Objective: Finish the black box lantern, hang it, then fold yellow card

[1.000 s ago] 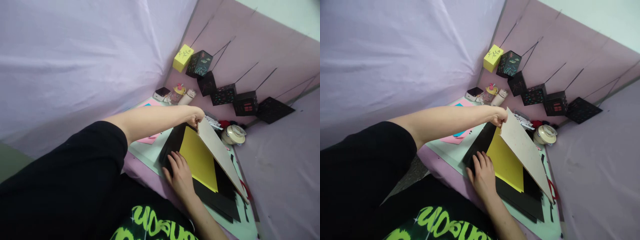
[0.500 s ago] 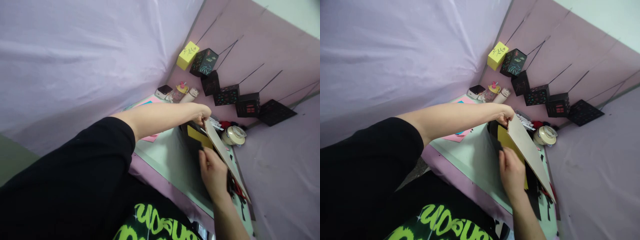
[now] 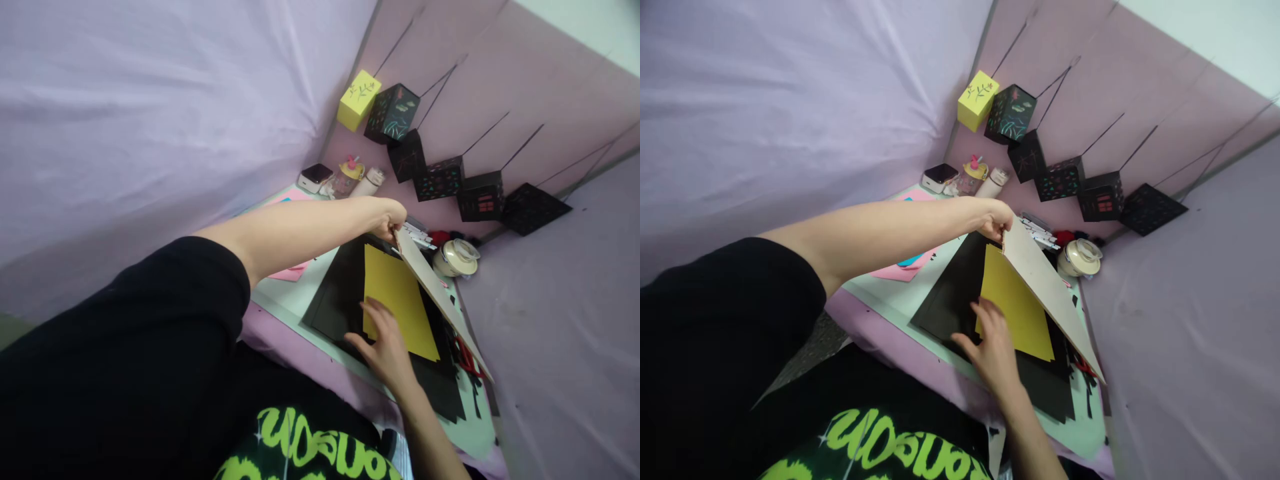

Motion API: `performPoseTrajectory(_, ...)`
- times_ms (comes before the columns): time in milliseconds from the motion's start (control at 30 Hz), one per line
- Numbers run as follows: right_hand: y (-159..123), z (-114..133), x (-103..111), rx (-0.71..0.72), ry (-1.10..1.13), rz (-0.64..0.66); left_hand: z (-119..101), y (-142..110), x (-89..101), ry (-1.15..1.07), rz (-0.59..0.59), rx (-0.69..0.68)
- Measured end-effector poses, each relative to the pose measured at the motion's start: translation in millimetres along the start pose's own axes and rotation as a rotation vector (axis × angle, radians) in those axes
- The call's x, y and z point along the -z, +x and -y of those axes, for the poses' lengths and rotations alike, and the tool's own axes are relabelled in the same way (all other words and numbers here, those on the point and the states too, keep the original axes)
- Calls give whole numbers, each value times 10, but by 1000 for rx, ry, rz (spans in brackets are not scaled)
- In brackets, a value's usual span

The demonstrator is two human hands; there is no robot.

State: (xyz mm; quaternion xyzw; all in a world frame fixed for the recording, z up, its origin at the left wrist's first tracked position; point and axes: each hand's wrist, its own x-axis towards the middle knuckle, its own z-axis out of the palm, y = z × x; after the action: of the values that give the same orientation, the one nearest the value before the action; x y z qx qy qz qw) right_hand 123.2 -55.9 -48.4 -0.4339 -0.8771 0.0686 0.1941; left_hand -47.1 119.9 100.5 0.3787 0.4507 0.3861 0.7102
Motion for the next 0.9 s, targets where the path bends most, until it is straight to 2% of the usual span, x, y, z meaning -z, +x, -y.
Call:
performPoseTrajectory(67, -44, -254, 87, -92, -124, 26, 1, -10, 5, 6, 2, 83)
performPoseTrajectory(133, -86, -438, 123, -113, -192, 118, -3, -24, 7, -5, -9, 164)
performPoseTrajectory(200, -116, -535, 116, -117, -261, 142, -5, -39, 2, -41, -32, 189)
performPoseTrajectory(367, -139, -598, 55, -90, -387, -24, 19, -72, -9, -86, -37, 170)
performPoseTrajectory(500, -133, -605, 57, -28, -299, -189, 27, -107, -13, -61, -10, 171)
performPoseTrajectory(567, -118, -557, 66, -38, -247, -217, 22, -127, -18, -27, -3, 169)
performPoseTrajectory(667, -81, -444, 72, -25, -257, -119, 14, -148, -27, 6, 0, 181)
performPoseTrajectory(800, -73, -369, 72, 150, -253, 134, 26, -149, -27, -7, 2, 182)
performPoseTrajectory(900, -186, -389, 90, 163, -189, 194, 50, -128, -16, -16, 5, 182)
